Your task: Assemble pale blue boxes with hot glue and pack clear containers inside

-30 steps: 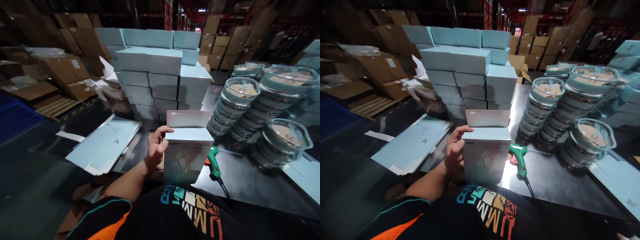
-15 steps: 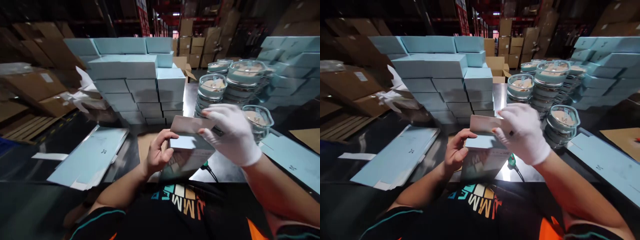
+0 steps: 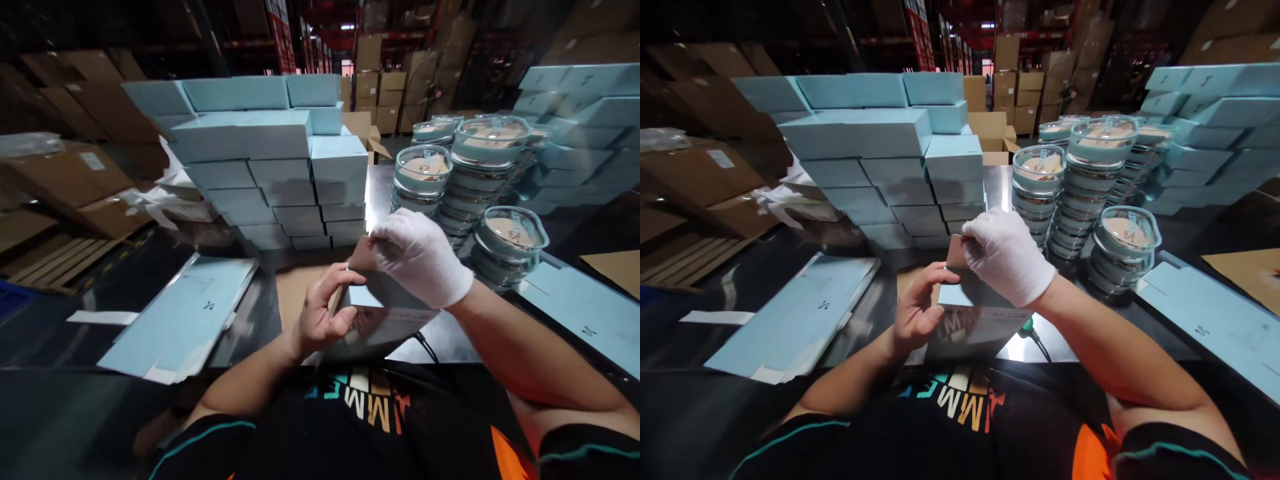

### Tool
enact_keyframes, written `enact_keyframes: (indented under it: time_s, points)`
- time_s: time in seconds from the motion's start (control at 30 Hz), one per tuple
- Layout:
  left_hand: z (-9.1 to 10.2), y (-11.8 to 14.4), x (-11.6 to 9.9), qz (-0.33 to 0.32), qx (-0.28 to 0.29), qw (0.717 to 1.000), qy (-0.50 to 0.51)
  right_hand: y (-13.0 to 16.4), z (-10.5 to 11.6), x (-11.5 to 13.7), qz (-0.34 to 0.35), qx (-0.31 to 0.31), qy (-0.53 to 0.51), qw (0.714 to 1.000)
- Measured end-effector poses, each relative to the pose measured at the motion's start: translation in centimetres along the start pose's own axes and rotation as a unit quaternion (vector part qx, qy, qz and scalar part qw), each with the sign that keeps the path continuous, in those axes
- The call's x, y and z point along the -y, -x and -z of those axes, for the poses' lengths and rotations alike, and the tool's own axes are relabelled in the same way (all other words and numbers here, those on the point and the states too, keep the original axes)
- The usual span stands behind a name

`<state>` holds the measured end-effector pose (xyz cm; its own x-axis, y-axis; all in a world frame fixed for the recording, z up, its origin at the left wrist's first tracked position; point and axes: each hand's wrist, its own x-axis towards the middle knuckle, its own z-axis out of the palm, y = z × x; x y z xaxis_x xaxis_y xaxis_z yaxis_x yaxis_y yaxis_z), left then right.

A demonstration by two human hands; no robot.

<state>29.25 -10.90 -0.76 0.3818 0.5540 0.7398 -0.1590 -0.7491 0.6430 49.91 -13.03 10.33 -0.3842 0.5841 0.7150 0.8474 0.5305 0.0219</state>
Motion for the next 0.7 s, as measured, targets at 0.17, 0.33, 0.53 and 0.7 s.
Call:
enact_keyframes:
  time_s: [0.17, 0.33, 0.53, 0.7]
  points:
    - [0.1, 0.0, 0.1, 0.017, -0.002, 1.000, -0.002, -0.2, 0.0, -0.7, 0.052, 0.009, -0.053, 0.997]
    - [0.4, 0.4, 1.0, 0.036, -0.023, 0.999, 0.020, 1.5, 1.5, -1.8, -0.039, -0.085, -0.121, 0.988]
    - [1.5, 0.8, 2.6, 0.069, -0.065, 0.994, 0.052, 10.3, 1.4, -6.2, -0.369, -0.113, 0.060, 0.921]
    - [2.9, 0.7, 2.9, 0.130, -0.151, 0.977, 0.077, 15.4, -4.3, -4.7, -0.442, 0.262, -0.010, 0.858]
